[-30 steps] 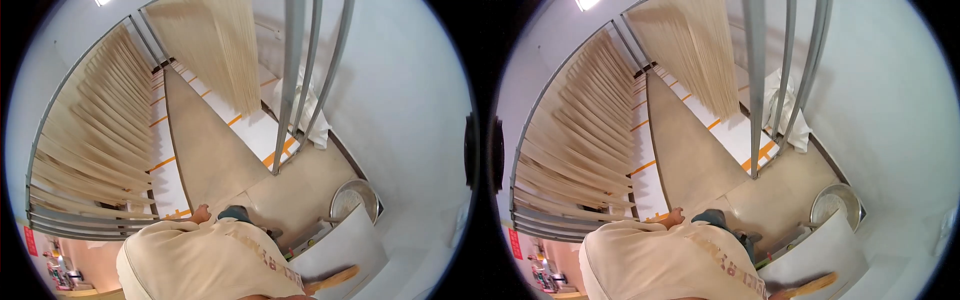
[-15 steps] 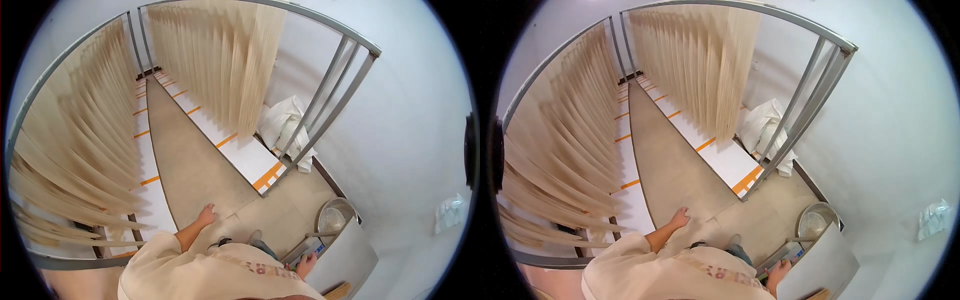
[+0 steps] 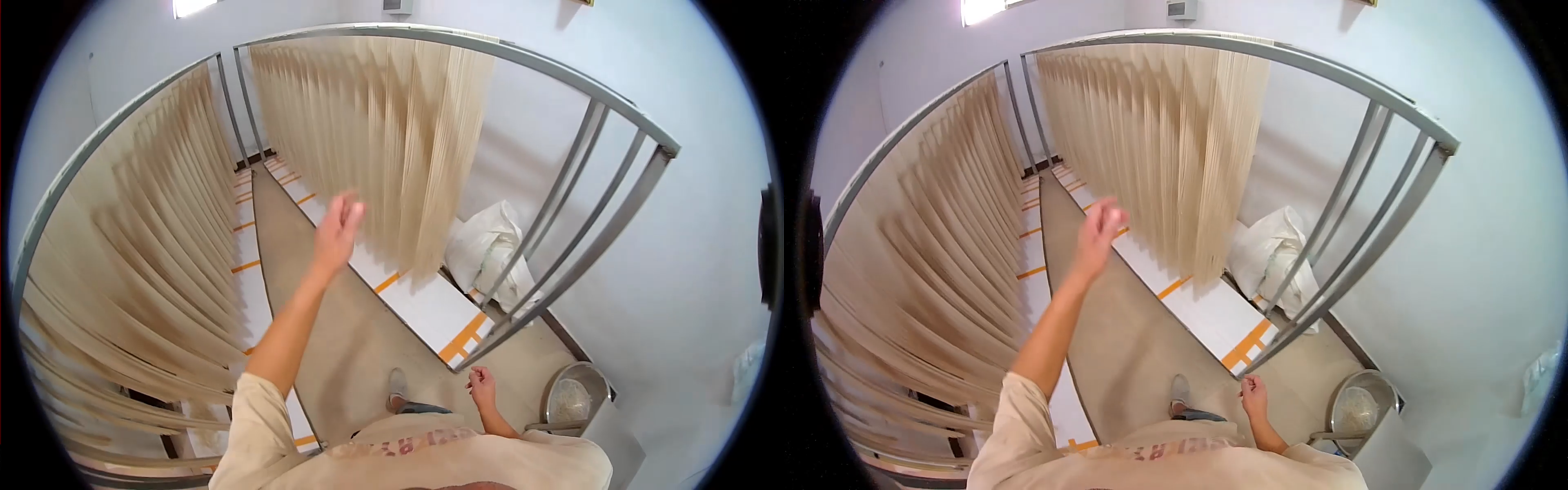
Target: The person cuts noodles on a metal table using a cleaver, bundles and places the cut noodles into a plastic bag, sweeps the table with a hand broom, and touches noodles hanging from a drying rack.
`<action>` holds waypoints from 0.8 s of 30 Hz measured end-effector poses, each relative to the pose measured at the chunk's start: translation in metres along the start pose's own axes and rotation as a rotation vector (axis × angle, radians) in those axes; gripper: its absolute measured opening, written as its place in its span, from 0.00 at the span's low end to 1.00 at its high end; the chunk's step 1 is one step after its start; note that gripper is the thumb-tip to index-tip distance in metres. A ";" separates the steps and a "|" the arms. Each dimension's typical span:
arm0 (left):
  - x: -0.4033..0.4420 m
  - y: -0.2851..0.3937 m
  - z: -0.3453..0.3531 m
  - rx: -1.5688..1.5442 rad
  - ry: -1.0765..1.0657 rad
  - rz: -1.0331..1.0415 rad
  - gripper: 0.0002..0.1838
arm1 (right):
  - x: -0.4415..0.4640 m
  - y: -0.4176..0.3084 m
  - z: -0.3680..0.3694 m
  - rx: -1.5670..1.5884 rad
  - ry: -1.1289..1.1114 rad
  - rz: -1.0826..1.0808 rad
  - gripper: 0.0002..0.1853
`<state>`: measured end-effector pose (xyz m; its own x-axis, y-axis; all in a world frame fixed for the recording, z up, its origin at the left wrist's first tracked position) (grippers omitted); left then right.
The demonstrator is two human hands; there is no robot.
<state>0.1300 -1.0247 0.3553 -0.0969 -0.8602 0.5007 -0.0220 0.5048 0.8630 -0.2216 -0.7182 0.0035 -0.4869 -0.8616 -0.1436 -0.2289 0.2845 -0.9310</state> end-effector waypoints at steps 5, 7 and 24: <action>0.149 0.001 0.053 -0.140 -0.157 -0.178 0.38 | 0.077 0.027 0.040 -0.013 0.046 0.070 0.11; 0.202 -0.029 0.094 -0.094 -0.165 -0.152 0.43 | 0.112 0.023 0.051 0.022 0.023 0.119 0.11; 0.324 -0.189 0.278 0.032 -0.132 0.015 0.31 | 0.092 0.002 0.048 0.250 0.346 0.633 0.16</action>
<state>-0.1737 -1.3786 0.3357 -0.2279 -0.8366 0.4981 -0.0511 0.5212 0.8519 -0.2265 -0.8171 -0.0278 -0.7074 -0.3736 -0.5999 0.3595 0.5406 -0.7606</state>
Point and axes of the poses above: each hand's wrist, its own x-axis towards the middle knuckle, its own z-axis out of the palm, y = z × x, the point moved 3 cm from there along x, towards the middle knuckle, and after that the axes turned 7 degrees about -x, right-handed, at the moved point
